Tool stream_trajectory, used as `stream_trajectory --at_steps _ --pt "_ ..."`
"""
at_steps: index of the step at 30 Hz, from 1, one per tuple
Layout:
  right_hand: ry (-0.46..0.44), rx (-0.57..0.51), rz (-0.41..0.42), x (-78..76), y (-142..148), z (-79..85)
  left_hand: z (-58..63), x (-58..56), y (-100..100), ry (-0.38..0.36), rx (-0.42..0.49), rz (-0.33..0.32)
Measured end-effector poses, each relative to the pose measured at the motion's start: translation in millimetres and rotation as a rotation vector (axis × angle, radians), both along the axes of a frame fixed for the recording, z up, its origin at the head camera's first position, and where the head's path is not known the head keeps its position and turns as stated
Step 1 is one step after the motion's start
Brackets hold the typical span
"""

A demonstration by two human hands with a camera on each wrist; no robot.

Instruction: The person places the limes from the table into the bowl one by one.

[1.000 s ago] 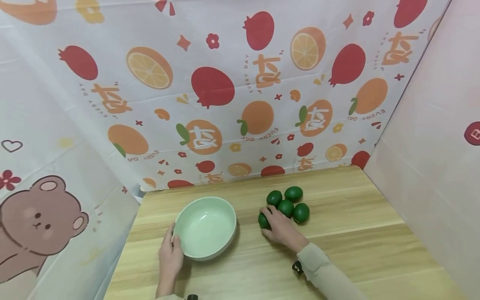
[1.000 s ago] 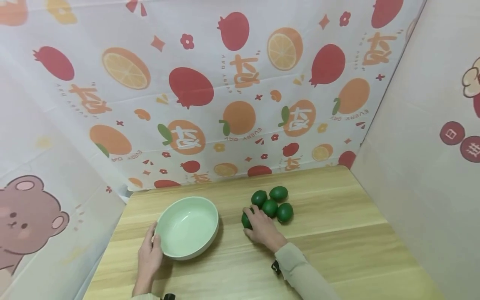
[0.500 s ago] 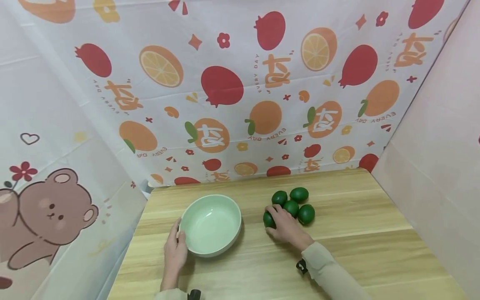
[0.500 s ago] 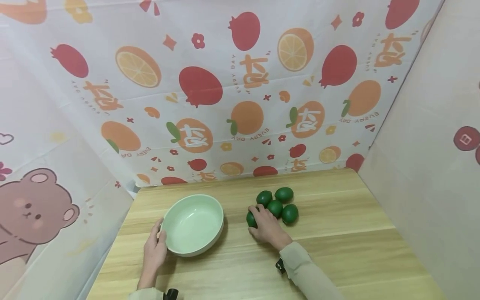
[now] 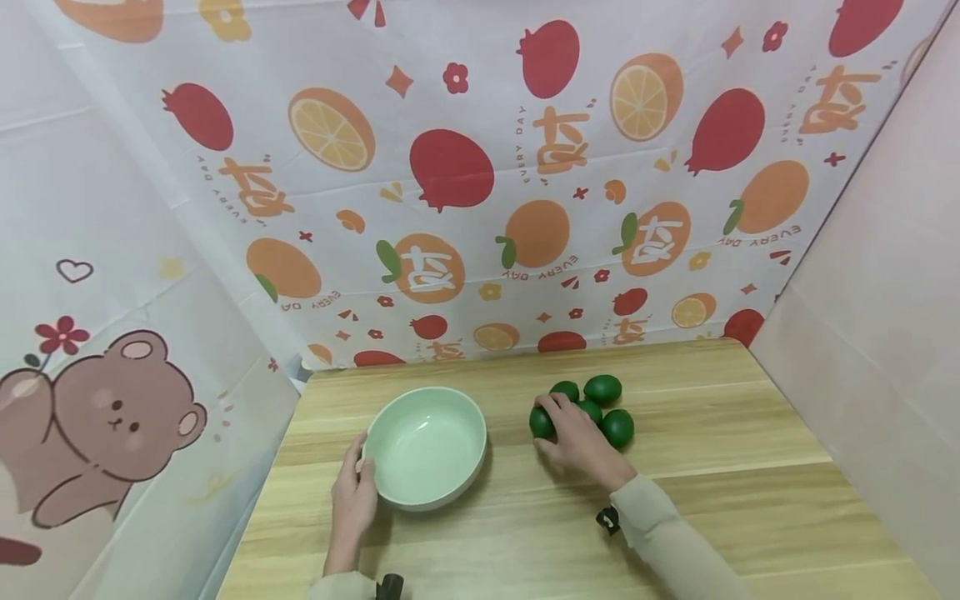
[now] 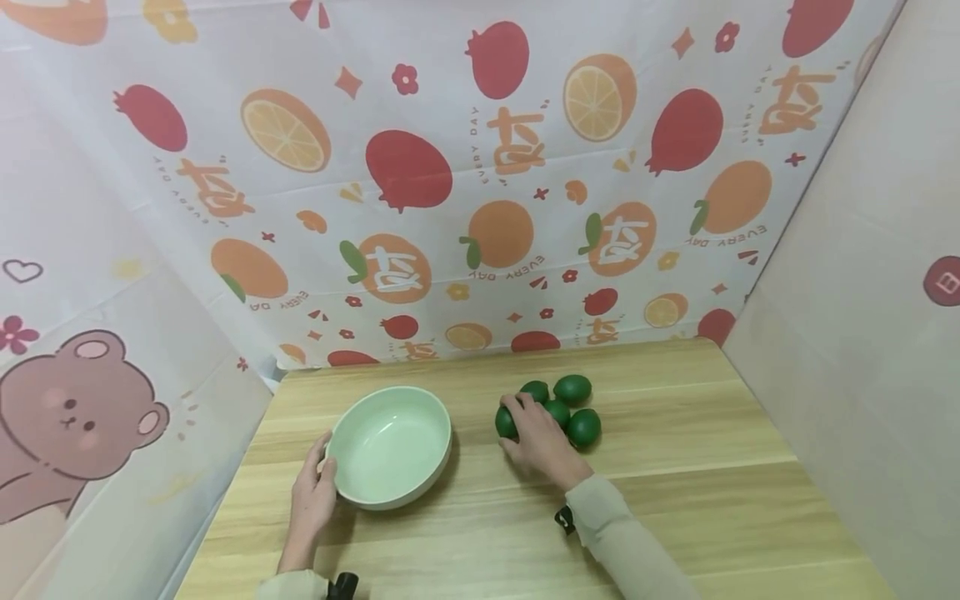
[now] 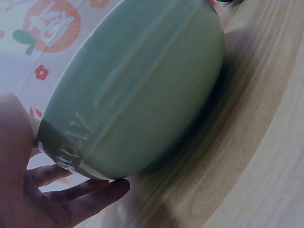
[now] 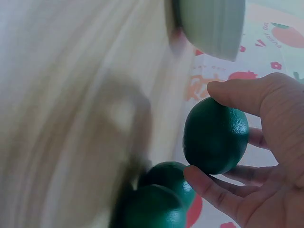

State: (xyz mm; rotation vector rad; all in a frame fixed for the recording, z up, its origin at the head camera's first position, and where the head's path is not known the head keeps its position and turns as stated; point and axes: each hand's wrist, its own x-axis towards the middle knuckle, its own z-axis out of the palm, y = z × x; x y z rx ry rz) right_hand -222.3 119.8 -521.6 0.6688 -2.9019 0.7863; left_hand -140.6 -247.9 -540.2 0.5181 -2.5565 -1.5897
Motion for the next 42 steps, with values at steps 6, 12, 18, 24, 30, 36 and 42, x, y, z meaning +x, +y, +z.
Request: stream_trajectory --at_steps 6,12,18,24,30,36,42 --pt "0.052 -0.008 0.007 -5.5 2.4 11.7 2.1 0.2 -0.7 -0.005 0.009 0.000" --pt "0.081 -0.027 0.012 -9.7 4.9 25.9 -0.1 0.0 -1.8 -0.013 0.018 0.005" --pt "0.104 -0.015 0.009 -16.7 5.9 35.7 -0.6 -1.1 -1.4 -0.003 0.019 0.003" --pt "0.101 0.004 0.008 -21.9 4.5 44.0 1.8 -0.4 -1.7 -0.013 0.047 -0.002" --pt "0.108 -0.003 0.019 -27.6 4.1 51.8 -0.1 -0.1 -2.9 -0.018 0.052 0.002" --pt "0.131 -0.027 0.038 -31.8 4.1 56.4 -2.4 0.5 -2.6 -0.007 0.041 0.006" --pt "0.158 -0.037 0.052 -33.3 1.3 63.7 -3.6 0.2 -2.1 -0.001 0.046 0.006"
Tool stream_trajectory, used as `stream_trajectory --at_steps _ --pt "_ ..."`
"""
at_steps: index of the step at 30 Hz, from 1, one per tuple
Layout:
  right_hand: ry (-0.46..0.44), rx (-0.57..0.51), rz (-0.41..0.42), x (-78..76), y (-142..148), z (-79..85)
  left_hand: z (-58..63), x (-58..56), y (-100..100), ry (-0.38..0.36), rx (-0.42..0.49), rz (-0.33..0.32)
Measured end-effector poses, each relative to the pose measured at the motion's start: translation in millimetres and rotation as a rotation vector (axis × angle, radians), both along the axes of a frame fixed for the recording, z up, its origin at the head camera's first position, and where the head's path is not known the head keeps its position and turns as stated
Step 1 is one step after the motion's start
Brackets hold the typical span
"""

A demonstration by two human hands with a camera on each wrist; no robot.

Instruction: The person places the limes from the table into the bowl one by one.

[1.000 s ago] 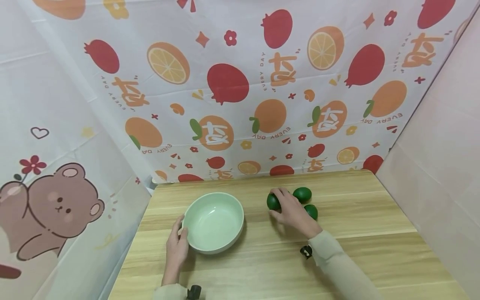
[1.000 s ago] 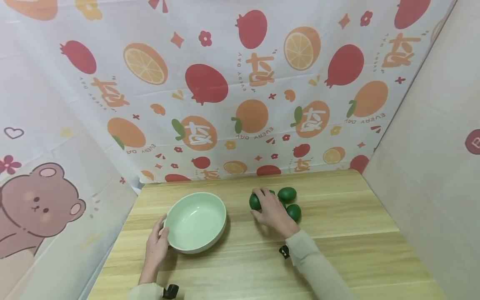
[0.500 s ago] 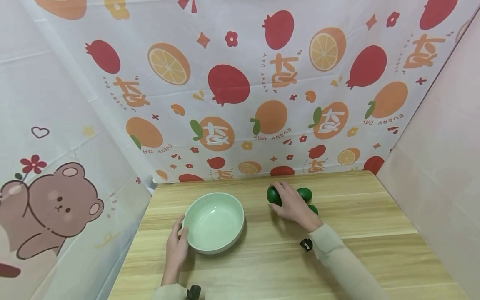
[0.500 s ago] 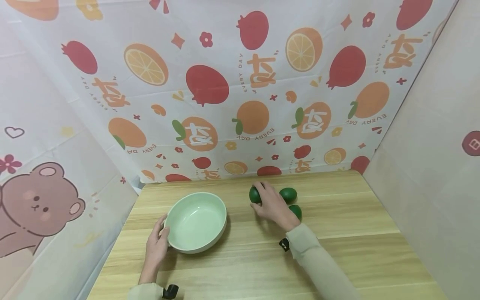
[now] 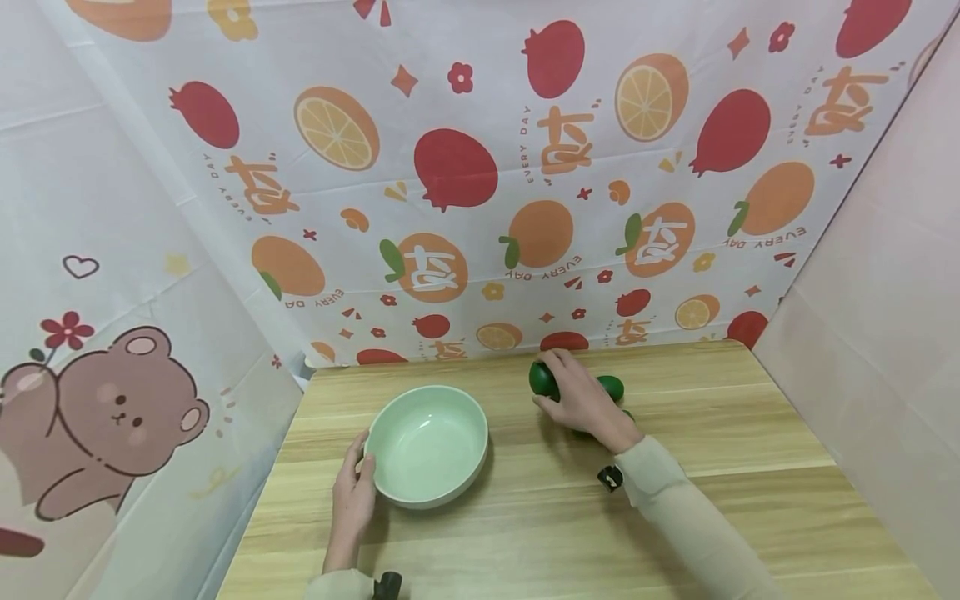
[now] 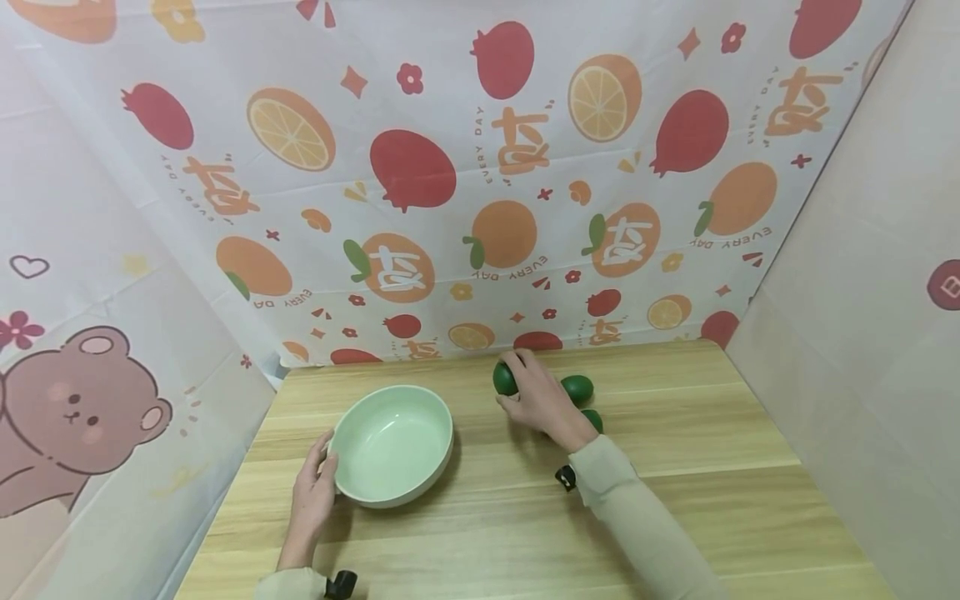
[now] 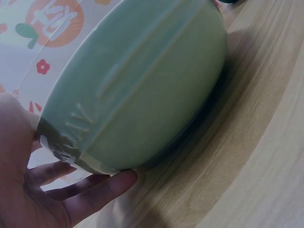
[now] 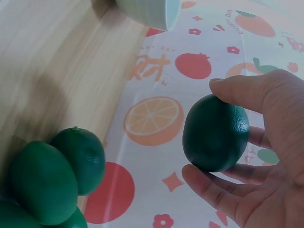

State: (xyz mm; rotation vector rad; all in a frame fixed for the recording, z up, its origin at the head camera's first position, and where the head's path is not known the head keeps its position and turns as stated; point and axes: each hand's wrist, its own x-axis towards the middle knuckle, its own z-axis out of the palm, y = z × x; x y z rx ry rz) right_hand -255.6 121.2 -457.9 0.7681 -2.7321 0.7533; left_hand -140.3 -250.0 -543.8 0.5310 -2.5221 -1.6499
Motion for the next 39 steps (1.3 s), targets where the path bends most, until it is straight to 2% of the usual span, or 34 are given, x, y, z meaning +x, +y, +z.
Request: stream_trajectory --at_steps 22,31,39 --pt "0.082 0.038 0.055 -6.4 -19.4 31.0 0.4 2.4 -2.2 0.006 0.010 -0.004" --pt "0.069 0.072 0.088 -6.5 -30.6 41.5 0.2 2.4 -2.4 0.010 0.017 -0.011" --pt "0.108 0.075 0.133 -3.8 -45.2 50.6 2.7 2.0 -2.2 0.005 0.016 -0.015"
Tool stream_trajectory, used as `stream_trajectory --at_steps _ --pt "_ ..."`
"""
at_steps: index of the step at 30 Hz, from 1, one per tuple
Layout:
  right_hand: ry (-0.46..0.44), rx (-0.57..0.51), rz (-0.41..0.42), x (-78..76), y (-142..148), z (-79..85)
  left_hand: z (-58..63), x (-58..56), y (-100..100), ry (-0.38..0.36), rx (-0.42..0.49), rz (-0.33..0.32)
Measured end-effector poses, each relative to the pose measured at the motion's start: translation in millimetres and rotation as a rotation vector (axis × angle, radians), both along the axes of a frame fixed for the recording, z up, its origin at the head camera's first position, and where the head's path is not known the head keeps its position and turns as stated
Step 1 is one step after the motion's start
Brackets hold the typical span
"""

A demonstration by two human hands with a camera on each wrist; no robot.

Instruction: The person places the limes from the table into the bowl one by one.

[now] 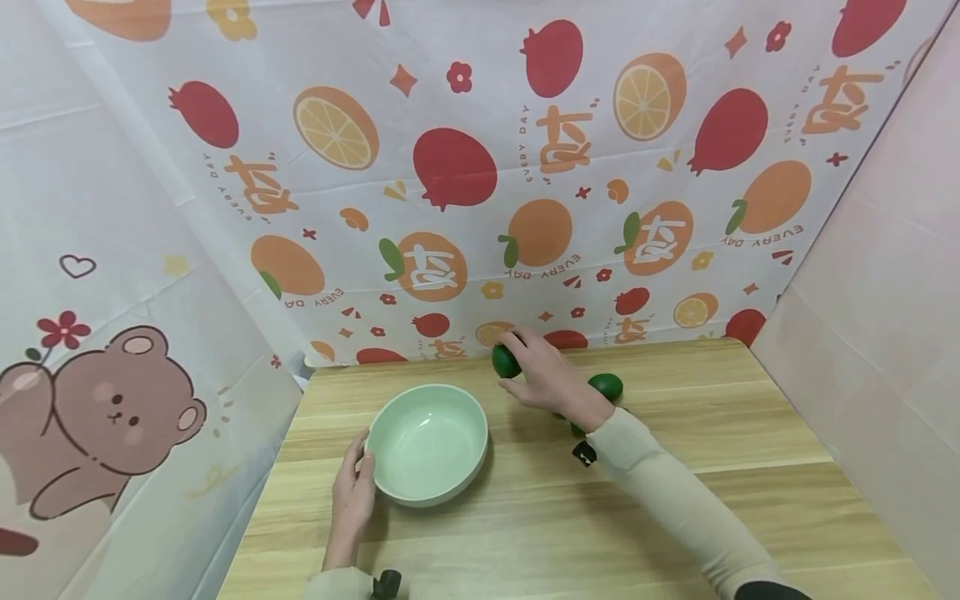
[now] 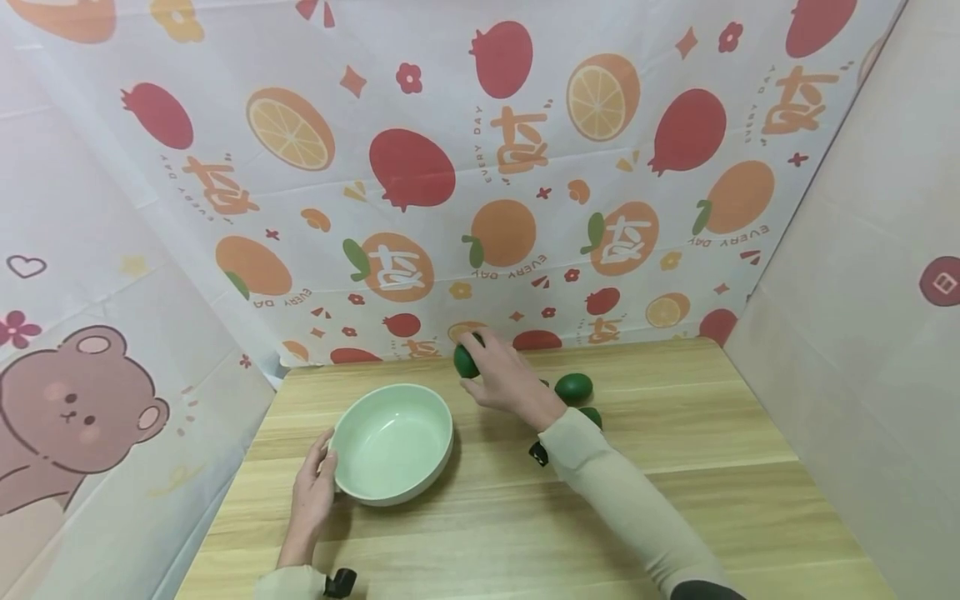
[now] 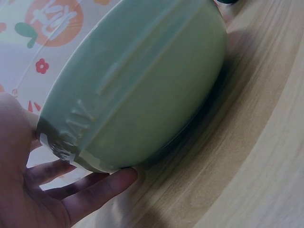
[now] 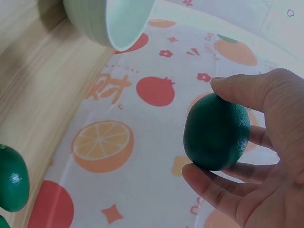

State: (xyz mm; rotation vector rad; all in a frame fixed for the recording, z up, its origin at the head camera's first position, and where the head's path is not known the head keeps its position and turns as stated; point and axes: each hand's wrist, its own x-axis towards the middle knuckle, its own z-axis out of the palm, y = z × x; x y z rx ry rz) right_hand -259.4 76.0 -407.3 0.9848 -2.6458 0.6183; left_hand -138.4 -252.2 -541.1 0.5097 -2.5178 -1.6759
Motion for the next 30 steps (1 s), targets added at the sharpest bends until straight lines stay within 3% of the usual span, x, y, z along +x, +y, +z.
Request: stream_trajectory --at_steps 11,18,30 --pt "0.002 0.019 0.055 5.9 -26.4 7.6 1.1 -1.7 2.3 0.009 -0.002 0.007" --pt "-0.052 0.073 0.063 14.0 -45.0 7.1 0.8 -3.2 2.2 0.015 0.005 0.007" --pt "-0.102 0.146 0.092 27.4 -73.7 -5.8 -3.5 -2.8 -1.0 0.004 -0.001 0.006"
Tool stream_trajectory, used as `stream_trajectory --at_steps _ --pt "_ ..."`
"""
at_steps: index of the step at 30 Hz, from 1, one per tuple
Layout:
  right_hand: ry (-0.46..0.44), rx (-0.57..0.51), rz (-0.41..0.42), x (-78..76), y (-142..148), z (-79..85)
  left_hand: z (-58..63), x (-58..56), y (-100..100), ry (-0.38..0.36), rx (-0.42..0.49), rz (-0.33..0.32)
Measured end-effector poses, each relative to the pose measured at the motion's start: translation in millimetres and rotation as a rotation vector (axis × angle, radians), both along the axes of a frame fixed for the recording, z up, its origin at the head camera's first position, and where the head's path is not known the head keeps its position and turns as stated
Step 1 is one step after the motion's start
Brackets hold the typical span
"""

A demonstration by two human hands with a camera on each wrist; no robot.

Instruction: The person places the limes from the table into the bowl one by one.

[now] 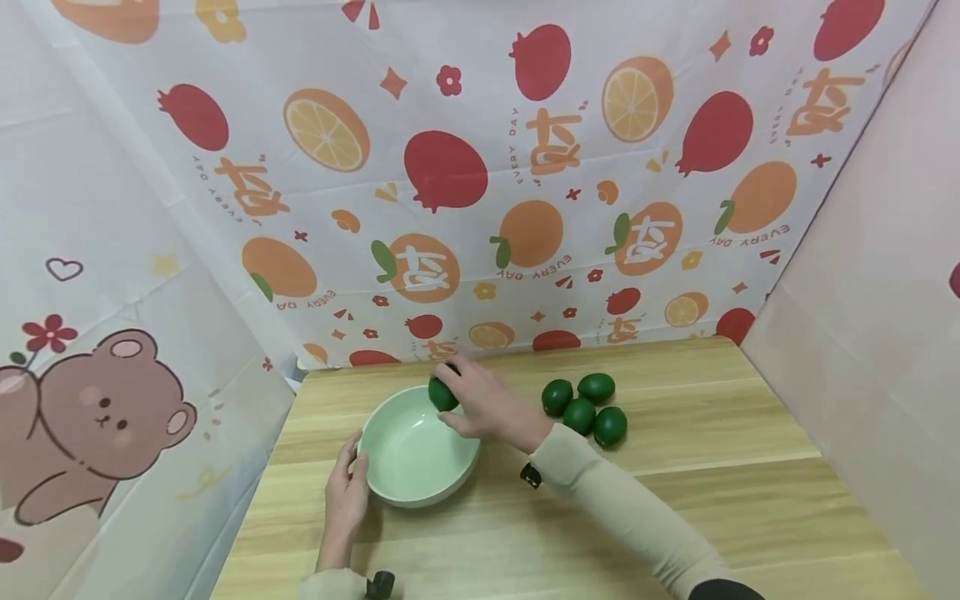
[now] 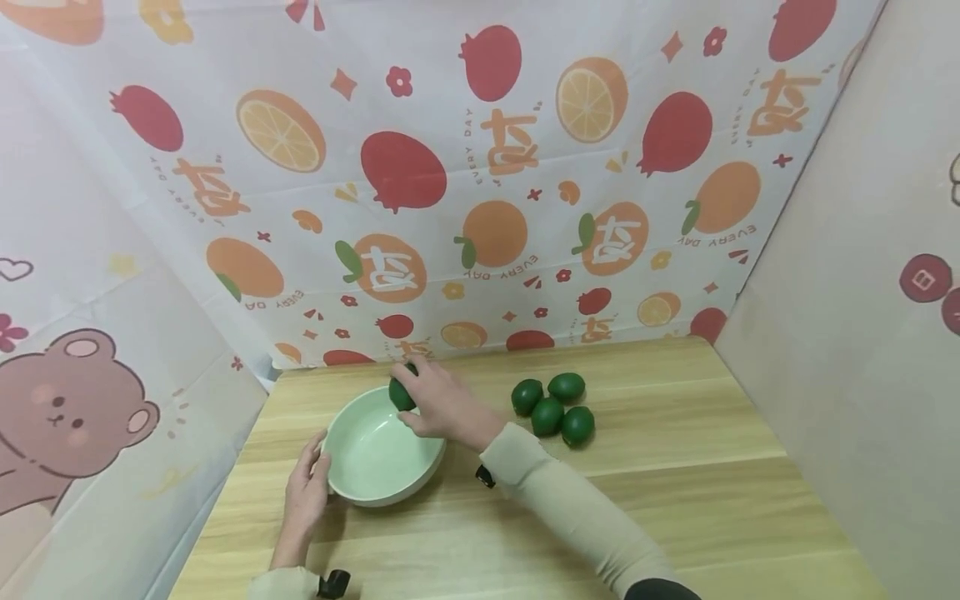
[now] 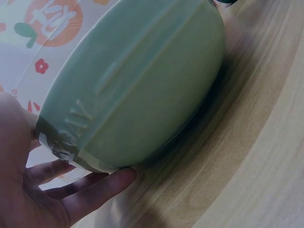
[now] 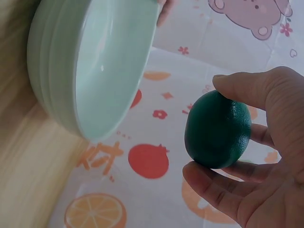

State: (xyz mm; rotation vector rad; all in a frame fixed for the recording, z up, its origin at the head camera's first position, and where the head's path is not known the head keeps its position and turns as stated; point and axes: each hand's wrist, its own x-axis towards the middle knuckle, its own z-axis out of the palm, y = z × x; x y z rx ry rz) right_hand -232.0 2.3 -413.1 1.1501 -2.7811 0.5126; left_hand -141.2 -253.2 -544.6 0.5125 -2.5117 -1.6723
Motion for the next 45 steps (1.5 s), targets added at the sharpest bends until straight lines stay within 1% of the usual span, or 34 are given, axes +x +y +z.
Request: stream_trajectory --at_steps 6,9,14,17,21,25,31,36,39,42,45 --pt "0.025 0.050 0.038 4.2 -17.7 -17.3 -3.6 0.4 -0.9 0.001 -0.015 0.009" --pt "0.013 0.070 0.039 6.3 -25.0 -23.8 -4.3 -0.5 -1.0 0.010 -0.014 0.005" --pt "-0.062 0.099 0.012 10.0 -34.1 -34.5 -4.1 -0.1 -0.2 0.010 -0.035 -0.001" --pt "-0.101 0.110 -0.014 9.5 -39.8 -42.3 -3.8 0.3 0.1 0.007 -0.042 0.002" --pt "-0.176 0.107 -0.037 8.8 -48.2 -54.4 -2.9 1.5 -0.2 0.011 -0.038 0.003" --pt "-0.242 0.103 -0.048 9.9 -52.6 -67.6 -3.2 2.1 -0.1 -0.001 -0.042 0.000" --pt "-0.256 0.099 -0.068 9.5 -52.4 -83.0 -5.2 1.3 2.5 0.004 -0.053 -0.002" --pt "-0.277 0.117 -0.087 7.9 -53.2 -90.1 -5.7 1.6 4.7 0.012 -0.043 -0.001" --pt "-0.265 0.119 -0.086 5.6 -54.8 -92.5 -4.5 0.4 5.7 0.024 -0.028 0.002" --pt "-0.259 0.131 -0.084 4.9 -57.9 -95.7 -3.9 -0.4 4.3 0.022 -0.015 0.001" --pt "-0.258 0.138 -0.082 4.4 -59.7 -99.8 -4.4 -0.4 3.4 0.019 -0.021 0.005"
